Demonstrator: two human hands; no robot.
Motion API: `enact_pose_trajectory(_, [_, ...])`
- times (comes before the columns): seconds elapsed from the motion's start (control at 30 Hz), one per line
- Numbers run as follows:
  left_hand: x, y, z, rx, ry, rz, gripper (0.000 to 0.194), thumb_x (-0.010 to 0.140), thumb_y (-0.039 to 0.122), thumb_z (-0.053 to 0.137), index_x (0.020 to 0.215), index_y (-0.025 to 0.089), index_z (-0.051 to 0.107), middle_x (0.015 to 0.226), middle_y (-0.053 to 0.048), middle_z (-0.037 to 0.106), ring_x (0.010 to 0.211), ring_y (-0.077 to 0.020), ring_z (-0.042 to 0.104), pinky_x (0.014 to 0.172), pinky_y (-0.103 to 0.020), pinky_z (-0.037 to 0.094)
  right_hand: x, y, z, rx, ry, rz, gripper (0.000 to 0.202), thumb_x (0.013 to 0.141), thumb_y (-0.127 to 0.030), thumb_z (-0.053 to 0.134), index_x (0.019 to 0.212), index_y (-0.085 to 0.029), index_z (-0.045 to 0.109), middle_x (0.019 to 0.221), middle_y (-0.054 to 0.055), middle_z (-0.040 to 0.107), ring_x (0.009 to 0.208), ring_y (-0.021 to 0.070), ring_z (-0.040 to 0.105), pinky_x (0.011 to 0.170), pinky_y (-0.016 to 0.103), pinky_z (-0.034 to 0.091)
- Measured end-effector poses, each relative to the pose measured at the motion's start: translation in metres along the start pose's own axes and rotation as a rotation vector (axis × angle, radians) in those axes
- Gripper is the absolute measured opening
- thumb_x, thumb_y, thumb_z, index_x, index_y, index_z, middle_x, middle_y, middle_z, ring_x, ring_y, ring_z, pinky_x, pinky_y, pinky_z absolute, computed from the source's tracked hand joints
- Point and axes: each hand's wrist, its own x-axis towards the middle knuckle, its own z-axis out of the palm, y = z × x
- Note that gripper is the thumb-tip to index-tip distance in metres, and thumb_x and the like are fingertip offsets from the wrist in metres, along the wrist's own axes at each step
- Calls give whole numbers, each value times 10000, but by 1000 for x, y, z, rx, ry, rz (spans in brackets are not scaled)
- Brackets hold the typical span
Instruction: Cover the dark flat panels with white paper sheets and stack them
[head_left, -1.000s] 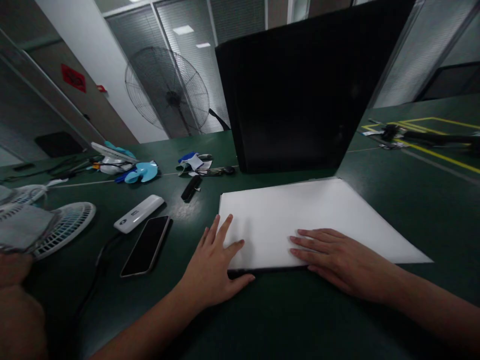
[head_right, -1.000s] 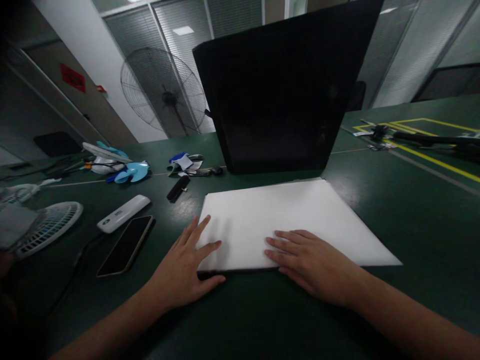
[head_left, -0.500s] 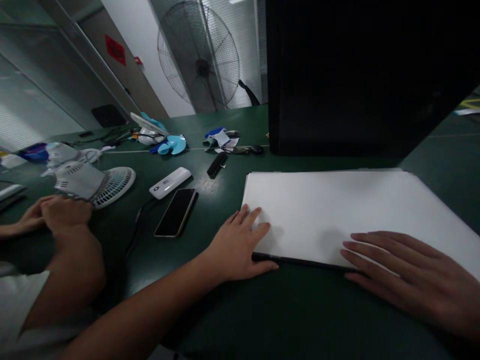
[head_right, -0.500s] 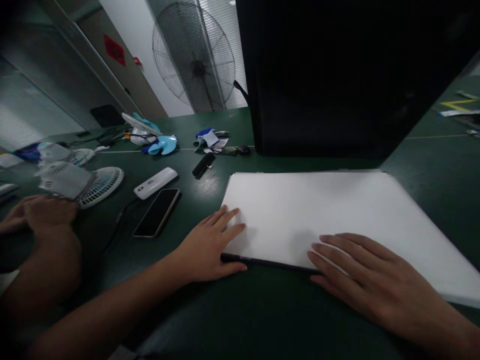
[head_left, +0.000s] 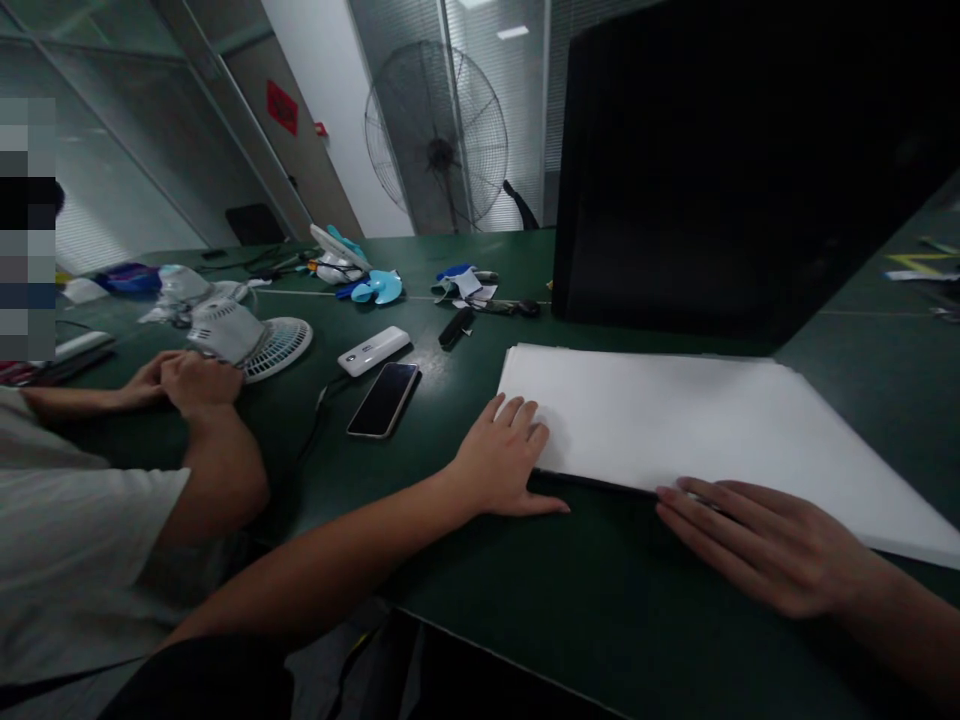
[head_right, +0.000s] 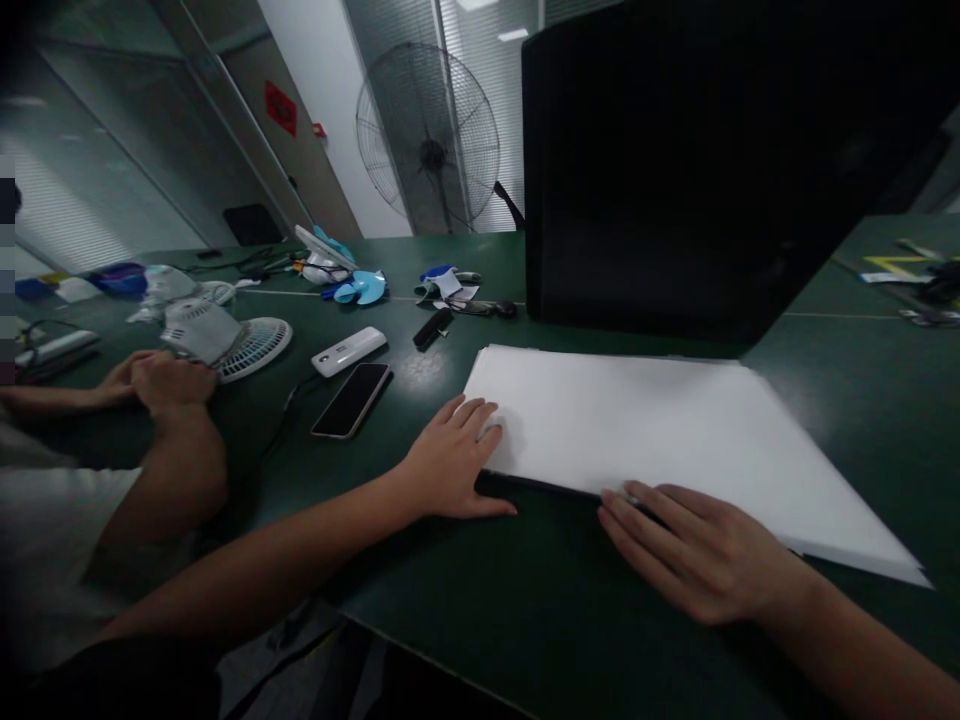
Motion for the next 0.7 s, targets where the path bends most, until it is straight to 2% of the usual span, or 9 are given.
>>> enact_pose_trajectory(0.1, [4, 10, -6, 38, 24, -25, 876, 865, 850, 492, 1245, 71, 623, 1306, -229, 606, 1173, -379, 575, 1034, -507, 434, 0, 6, -5, -16, 8, -47, 327, 916, -51, 539, 1216, -57, 668, 1289, 167, 652, 1150, 275, 651, 833, 391, 620])
enact_pose_trajectory(0.17, [6, 14, -11, 64, 41, -34, 768, 914, 747, 529, 1297, 84, 592, 1253, -203, 625, 1093, -352, 594, 935, -469, 465, 2, 12, -8, -29, 13, -56, 328, 920, -61, 537, 1220, -56, 671, 1296, 172, 648, 1158, 275, 650, 839, 393, 625])
enact_pose_trajectory(0.3, [8, 19, -21, 121, 90, 81, 744, 952, 637, 562, 1467, 109, 464, 1318, -192, 603, 1099, -338, 598, 900, -443, 464, 7, 20, -14, -61, 34, -84, 340, 911, -46, 545, 1232, -34, 656, 1278, 193, 651, 1074, 269, 679, 775, 377, 637])
enact_pose_trajectory(0.4, [8, 23, -26, 160, 111, 134, 721, 953, 601, 584, 1479, 125, 453, 1342, -192, 599, 1100, -336, 608, 883, -437, 479, 9, 26, -19, -86, 47, -86, 341, 927, -56, 519, 1241, -30, 650, 1279, 199, 649, 1075, 273, 678, 760, 373, 635])
enact_pose_trajectory(0.47, [10, 24, -27, 201, 146, 123, 651, 979, 508, 591, 1483, 123, 447, 1351, -190, 604, 1116, -334, 615, 886, -440, 489, 11, 31, -23, -114, 60, -78, 346, 926, -60, 527, 1250, -33, 647, 1289, 196, 645, 1109, 276, 667, 785, 376, 631])
enact_pose_trajectory(0.6, [15, 16, -28, 305, 248, 112, 373, 1055, 206, 475, 1421, 143, 509, 1299, -142, 663, 1090, -280, 664, 852, -412, 520, 17, 41, -26, -152, 87, -66, 345, 918, -68, 560, 1252, -31, 640, 1274, 187, 653, 1100, 260, 665, 774, 358, 619])
enact_pose_trajectory(0.7, [17, 6, -25, 315, 335, 186, 285, 1067, 148, 438, 1301, 154, 600, 1223, -106, 718, 1009, -235, 706, 791, -371, 547, 19, 39, -23, -136, 82, -30, 335, 929, -73, 540, 1246, -59, 648, 1254, 156, 667, 1061, 237, 667, 757, 348, 601])
